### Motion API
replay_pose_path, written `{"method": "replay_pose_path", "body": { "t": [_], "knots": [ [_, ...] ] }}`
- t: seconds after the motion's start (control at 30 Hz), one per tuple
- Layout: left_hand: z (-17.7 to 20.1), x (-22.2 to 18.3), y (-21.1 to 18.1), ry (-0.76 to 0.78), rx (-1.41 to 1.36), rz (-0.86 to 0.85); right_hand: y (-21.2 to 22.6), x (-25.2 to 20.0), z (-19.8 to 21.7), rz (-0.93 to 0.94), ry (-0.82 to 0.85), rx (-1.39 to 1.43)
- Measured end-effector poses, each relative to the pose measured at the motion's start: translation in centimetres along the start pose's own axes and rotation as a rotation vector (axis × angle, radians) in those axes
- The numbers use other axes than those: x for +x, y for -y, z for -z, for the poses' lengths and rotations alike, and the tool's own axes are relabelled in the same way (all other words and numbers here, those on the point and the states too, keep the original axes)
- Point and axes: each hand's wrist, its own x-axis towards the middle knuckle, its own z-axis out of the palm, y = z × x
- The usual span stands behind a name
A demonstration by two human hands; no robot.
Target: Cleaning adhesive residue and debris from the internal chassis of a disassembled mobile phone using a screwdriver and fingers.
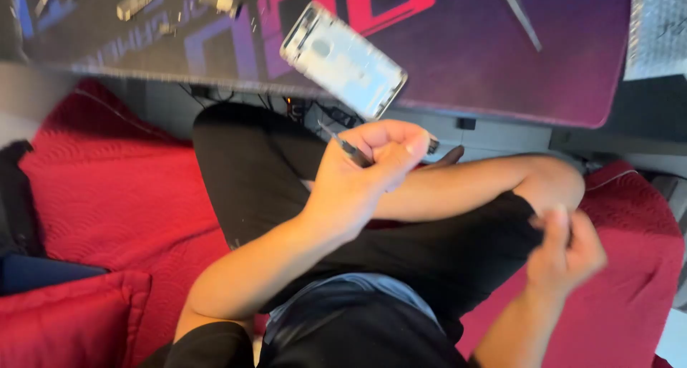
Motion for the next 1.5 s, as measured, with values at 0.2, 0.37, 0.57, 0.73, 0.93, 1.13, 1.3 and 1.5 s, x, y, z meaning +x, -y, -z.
{"method": "replay_pose_path", "body": {
  "t": [0.2,0.37,0.57,0.73,0.93,1.13,1.3,1.5],
  "knots": [
    [2.5,-7.3,1.5,-0.037,-0.052,-0.041,18.3,-0.6,-6.7,0.453,0.460,0.491],
    [5.0,-10.5,1.7,-0.078,0.089,-0.201,21.2,-4.0,-8.7,0.358,0.477,0.514],
    [7.3,-10.4,2.2,0.002,0.076,-0.387,22.5,-4.9,-10.3,0.311,0.425,0.527],
    [7.9,-9.6,1.5,-0.081,0.296,-0.485,25.2,-4.1,-11.0,0.255,0.407,0.698],
    [7.1,-7.9,0.7,-0.175,0.321,-0.672,24.8,-3.2,-12.3,0.280,0.401,0.700],
    [6.2,-5.2,0.2,-0.131,0.561,-0.679,18.7,-0.6,-12.9,0.299,0.290,0.528],
    [7.5,-1.7,-5.1,-0.043,0.903,-0.621,20.9,5.5,-12.8,0.447,0.363,0.469],
    [12.2,4.2,-7.4,-0.079,1.701,-0.299,22.0,13.2,-17.2,0.773,0.622,0.036]
  ]
}}
